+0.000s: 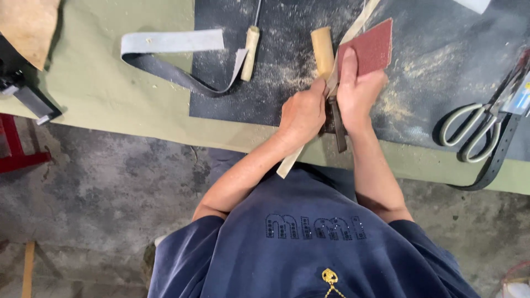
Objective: Sanding the edges and surface of a thin leather strip using sandpaper
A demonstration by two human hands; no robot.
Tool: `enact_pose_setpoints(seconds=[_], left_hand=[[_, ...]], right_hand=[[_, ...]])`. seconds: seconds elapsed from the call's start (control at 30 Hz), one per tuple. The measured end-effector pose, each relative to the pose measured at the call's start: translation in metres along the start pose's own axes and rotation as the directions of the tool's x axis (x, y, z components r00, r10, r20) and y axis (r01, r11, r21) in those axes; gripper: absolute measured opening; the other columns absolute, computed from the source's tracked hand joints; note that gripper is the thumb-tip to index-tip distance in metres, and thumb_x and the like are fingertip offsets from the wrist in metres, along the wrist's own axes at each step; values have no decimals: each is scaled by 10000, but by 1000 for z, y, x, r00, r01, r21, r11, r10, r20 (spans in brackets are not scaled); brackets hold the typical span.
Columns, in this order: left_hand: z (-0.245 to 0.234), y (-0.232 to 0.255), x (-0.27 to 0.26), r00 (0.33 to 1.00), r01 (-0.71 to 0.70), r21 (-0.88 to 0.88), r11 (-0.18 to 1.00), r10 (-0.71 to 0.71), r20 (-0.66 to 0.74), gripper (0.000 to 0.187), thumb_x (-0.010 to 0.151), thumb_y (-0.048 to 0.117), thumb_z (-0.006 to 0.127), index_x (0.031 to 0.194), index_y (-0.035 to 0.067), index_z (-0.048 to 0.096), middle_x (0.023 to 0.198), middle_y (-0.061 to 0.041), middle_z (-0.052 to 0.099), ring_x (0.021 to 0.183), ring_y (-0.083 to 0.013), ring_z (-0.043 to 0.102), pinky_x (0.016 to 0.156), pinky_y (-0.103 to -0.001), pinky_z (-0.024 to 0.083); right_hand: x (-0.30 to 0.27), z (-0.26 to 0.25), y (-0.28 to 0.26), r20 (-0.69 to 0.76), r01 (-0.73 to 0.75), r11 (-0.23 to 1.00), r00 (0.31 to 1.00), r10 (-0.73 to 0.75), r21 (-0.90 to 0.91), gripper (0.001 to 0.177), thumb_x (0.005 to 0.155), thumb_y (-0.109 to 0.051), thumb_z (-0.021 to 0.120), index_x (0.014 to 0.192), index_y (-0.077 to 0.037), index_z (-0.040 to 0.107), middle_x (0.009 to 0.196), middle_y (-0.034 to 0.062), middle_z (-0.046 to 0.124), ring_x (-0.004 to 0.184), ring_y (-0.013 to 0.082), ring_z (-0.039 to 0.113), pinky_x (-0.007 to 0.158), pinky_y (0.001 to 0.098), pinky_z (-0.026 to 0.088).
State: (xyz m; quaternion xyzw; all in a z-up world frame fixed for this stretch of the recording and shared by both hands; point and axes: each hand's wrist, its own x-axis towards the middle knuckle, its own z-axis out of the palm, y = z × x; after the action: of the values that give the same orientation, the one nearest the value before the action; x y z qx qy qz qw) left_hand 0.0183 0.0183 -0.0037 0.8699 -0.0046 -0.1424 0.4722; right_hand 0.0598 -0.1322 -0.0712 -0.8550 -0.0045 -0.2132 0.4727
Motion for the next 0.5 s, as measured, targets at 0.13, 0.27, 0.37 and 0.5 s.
enact_pose_setpoints(seconds=[0.13, 0.27, 0.37, 0.5], left_hand=[[1, -4, 2, 998, 45, 53, 998, -47, 43, 239, 1060, 293, 360, 1063, 109, 513, 808, -250, 723, 819, -525, 716, 716, -632, 555], [2, -4, 3, 998, 28, 55, 998, -30, 51, 208, 1044, 263, 375, 1051, 112, 517, 812, -263, 725, 826, -530, 717, 720, -632, 558], [5, -3, -2, 999, 19, 76, 997, -22, 47, 162, 1017, 202, 409, 1057, 99, 527, 819, -269, 725, 820, -534, 716, 716, -634, 559], [-12, 13, -4, 997, 36, 2, 999, -36, 75, 204, 997, 241, 392, 1055, 80, 503, 824, -309, 711, 850, -584, 687, 764, -695, 522]], right_hand=[[-11, -17, -73, 62, 19, 997, 998, -24, 78, 119, 1066, -105, 568, 1161, -50, 615, 905, 125, 641, 812, 229, 618, 793, 390, 482], [-17, -8, -34, 92, -26, 997, 996, 19, 79, 177, 1076, -158, 580, 1180, -17, 607, 922, 189, 652, 904, 293, 632, 749, 420, 479], [-14, -9, -32, 58, 9, 999, 998, -12, 52, 208, 1071, -159, 616, 1185, 14, 605, 1011, 261, 667, 1048, 346, 649, 812, 503, 487], [-53, -7, -34, 6, -8, 1000, 1000, 8, -13, 247, 988, -164, 734, 1191, -43, 666, 963, 188, 726, 960, 344, 725, 769, 425, 522]])
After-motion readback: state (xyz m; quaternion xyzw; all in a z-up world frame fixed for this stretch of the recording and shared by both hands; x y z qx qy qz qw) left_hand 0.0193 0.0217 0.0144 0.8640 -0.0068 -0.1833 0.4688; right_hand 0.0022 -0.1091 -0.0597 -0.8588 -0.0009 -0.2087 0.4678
